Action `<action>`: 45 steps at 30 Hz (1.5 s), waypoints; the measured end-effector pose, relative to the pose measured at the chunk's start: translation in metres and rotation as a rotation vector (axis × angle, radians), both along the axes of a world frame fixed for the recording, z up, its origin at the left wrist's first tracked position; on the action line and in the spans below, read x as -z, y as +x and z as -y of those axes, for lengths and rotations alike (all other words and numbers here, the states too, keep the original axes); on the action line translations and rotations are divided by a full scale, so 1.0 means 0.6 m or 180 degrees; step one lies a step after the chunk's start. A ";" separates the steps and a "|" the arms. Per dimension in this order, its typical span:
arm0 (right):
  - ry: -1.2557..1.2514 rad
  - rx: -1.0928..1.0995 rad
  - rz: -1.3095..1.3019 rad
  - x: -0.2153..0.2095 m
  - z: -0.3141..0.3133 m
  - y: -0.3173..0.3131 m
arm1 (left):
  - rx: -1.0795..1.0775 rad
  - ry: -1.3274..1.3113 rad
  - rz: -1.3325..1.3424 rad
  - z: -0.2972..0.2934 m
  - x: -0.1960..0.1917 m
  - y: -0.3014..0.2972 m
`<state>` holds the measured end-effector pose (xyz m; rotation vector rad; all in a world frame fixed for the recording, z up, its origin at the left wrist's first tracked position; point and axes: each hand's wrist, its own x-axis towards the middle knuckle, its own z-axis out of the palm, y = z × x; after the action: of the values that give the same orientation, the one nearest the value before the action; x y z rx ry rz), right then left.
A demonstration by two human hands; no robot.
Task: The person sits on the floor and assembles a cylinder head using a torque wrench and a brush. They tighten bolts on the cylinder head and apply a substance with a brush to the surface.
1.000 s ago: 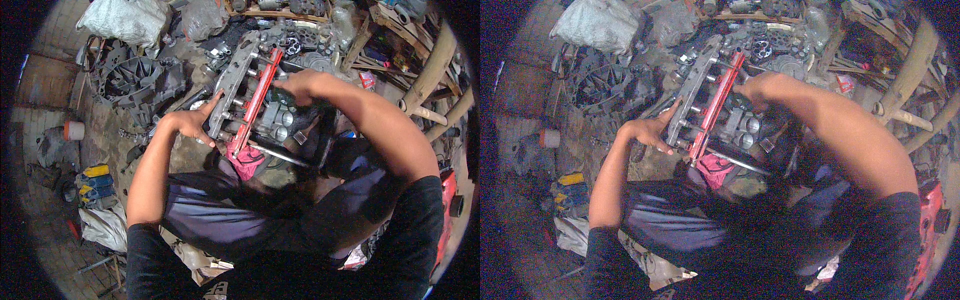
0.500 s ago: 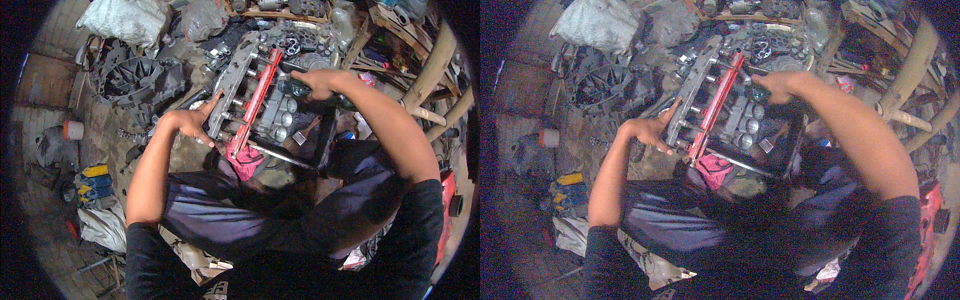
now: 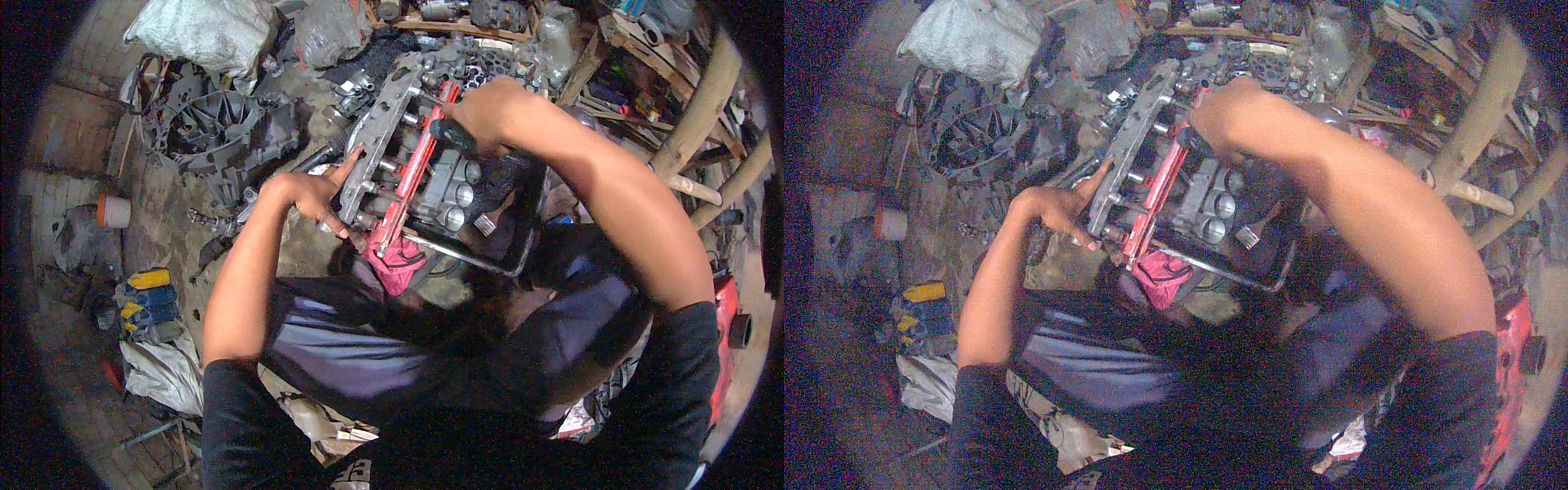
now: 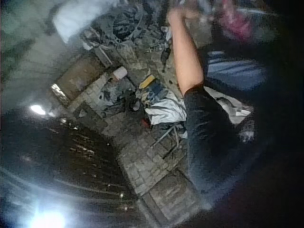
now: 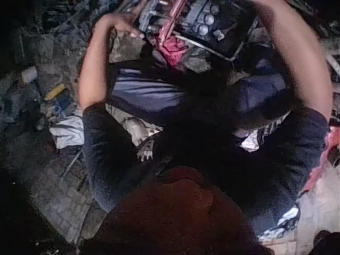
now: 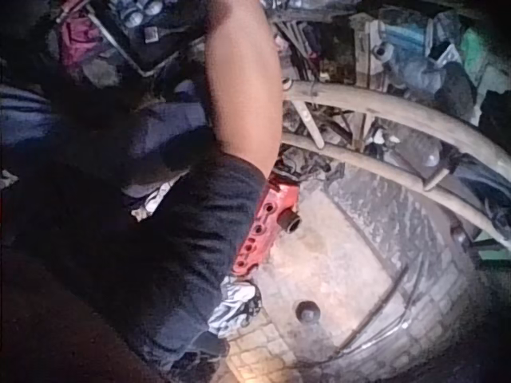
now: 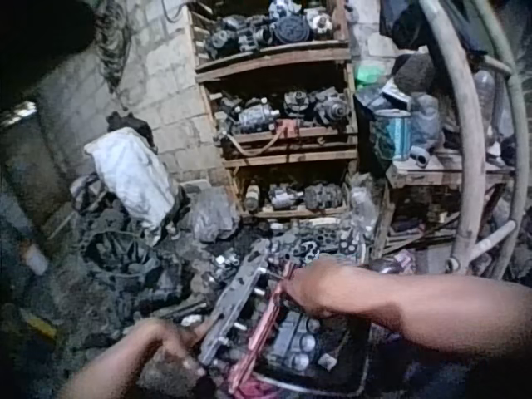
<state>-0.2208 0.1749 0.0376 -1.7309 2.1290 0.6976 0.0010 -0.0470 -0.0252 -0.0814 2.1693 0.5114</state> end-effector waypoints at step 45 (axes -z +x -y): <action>-0.0197 0.0299 -0.0614 -0.002 0.036 -0.021 | -0.0044 0.0107 -0.0518 0.004 0.009 0.020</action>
<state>-0.2336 0.1533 0.0387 -1.6406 2.3672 0.8097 0.0128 -0.0496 -0.0309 -0.0375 2.3190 0.5796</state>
